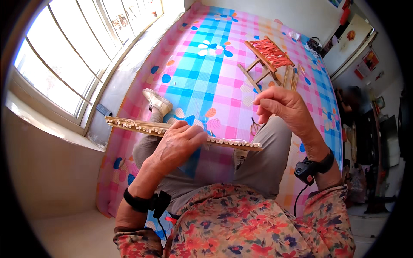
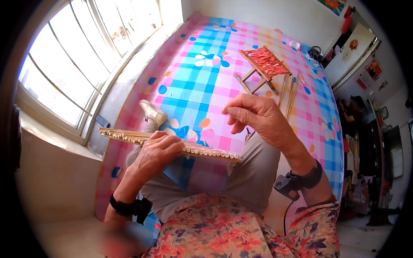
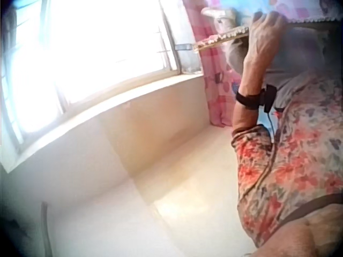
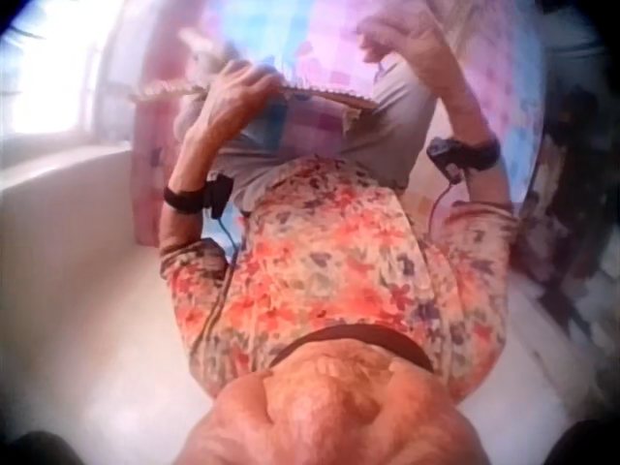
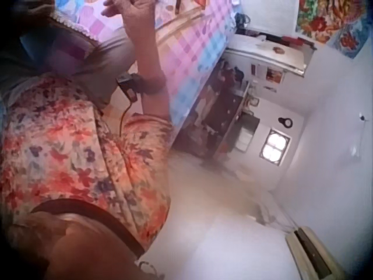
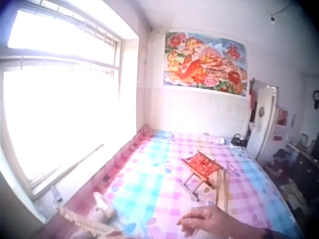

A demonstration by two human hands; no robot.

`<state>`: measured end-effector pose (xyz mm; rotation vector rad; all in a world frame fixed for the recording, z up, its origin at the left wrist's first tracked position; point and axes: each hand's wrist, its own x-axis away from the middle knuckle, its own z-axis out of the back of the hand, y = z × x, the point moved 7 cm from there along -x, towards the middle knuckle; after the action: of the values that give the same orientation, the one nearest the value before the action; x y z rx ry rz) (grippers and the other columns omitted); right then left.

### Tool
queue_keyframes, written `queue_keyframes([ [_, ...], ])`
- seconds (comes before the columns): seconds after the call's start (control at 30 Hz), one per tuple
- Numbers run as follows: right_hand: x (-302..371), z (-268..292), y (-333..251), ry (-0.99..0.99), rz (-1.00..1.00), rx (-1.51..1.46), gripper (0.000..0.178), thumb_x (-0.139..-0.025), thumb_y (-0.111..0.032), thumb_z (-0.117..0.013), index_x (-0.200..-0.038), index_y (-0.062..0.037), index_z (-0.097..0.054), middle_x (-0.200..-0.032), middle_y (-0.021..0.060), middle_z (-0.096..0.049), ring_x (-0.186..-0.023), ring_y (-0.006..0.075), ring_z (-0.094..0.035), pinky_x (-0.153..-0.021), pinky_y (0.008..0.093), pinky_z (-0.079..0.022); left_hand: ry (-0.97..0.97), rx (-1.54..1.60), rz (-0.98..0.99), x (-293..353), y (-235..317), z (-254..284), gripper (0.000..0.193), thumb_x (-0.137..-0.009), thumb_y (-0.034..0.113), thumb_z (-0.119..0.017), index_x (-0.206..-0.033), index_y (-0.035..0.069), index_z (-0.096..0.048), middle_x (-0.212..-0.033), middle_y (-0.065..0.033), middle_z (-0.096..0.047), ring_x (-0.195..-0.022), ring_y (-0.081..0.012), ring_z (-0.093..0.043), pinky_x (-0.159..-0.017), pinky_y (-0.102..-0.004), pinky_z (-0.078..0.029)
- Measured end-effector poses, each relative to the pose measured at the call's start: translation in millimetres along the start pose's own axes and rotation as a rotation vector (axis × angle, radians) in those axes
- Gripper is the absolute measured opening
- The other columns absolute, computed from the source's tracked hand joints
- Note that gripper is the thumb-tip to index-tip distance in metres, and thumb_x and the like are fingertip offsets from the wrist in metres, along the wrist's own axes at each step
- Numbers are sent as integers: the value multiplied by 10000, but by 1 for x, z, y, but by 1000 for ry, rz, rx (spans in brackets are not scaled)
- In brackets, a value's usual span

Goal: The person constructs a bamboo mat by threading a long white cord through pre-arranged bamboo sticks, tying knots at intervals to secure the structure.

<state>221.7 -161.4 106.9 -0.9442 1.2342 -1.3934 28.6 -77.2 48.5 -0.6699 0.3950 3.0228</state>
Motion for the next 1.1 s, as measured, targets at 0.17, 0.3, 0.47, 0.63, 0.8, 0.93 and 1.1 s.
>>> queue_keyframes([
  [0.17, -10, -42, 74, -246, -187, -36, 203, -913, -192, -598, -976, -8, -657, -772, 18, -625, -673, 76, -610, -635, 218, -517, 42, -40, 54, 9, 2, 5, 211, -737, 68, -655, -934, 76, -579, -902, -46, -597, -837, -246, -593, -835, -368, -438],
  [0.3, -25, -70, 94, -408, -271, -88, 226, -919, -213, -587, -967, 0, -650, -752, 16, -621, -675, 71, -604, -623, 218, -509, 67, -70, 76, 18, 4, 3, 195, -749, 79, -624, -937, 88, -572, -910, -26, -598, -869, -204, -600, -895, -389, -419],
  [0.47, -38, -95, 108, -539, -254, -28, 242, -934, -238, -555, -955, -17, -652, -740, 18, -621, -654, 71, -593, -603, 214, -498, 85, -82, 106, 21, 8, -1, 218, -756, 92, -612, -967, 98, -556, -924, -10, -576, -930, -164, -594, -956, -412, -392],
  [0.63, -46, -115, 114, -634, -310, -68, 262, -932, -261, -550, -900, -19, -646, -708, 16, -609, -594, 67, -564, -554, 215, -474, 79, -86, 130, 22, 9, 1, 243, -707, 89, -699, -936, 111, -619, -898, -7, -614, -817, -166, -617, -878, -378, -440],
  [0.8, -46, -127, 120, -640, -348, -55, 270, -933, -228, -532, -787, -16, -613, -674, 19, -594, -551, 59, -537, -519, 215, -455, 70, -55, 97, 22, 10, -1, 196, -723, 106, -666, -915, 92, -628, -898, -11, -619, -806, -169, -617, -820, -353, -458],
  [0.93, -42, -124, 114, -594, -300, -16, 271, -915, -206, -546, -732, -10, -586, -602, 19, -566, -528, 74, -518, -486, 242, -419, 41, -47, 97, 19, 8, -3, 214, -702, 119, -637, -914, 88, -628, -932, -19, -633, -819, -167, -622, -792, -340, -467],
  [1.1, -39, -128, 117, -540, -346, 6, 252, -933, -201, -550, -756, -25, -579, -661, -23, -509, -590, 45, -466, -530, 212, -399, 53, 25, 91, 18, 10, -2, 224, -684, 109, -638, -905, 76, -628, -957, -32, -637, -810, -162, -624, -720, -312, -469],
])
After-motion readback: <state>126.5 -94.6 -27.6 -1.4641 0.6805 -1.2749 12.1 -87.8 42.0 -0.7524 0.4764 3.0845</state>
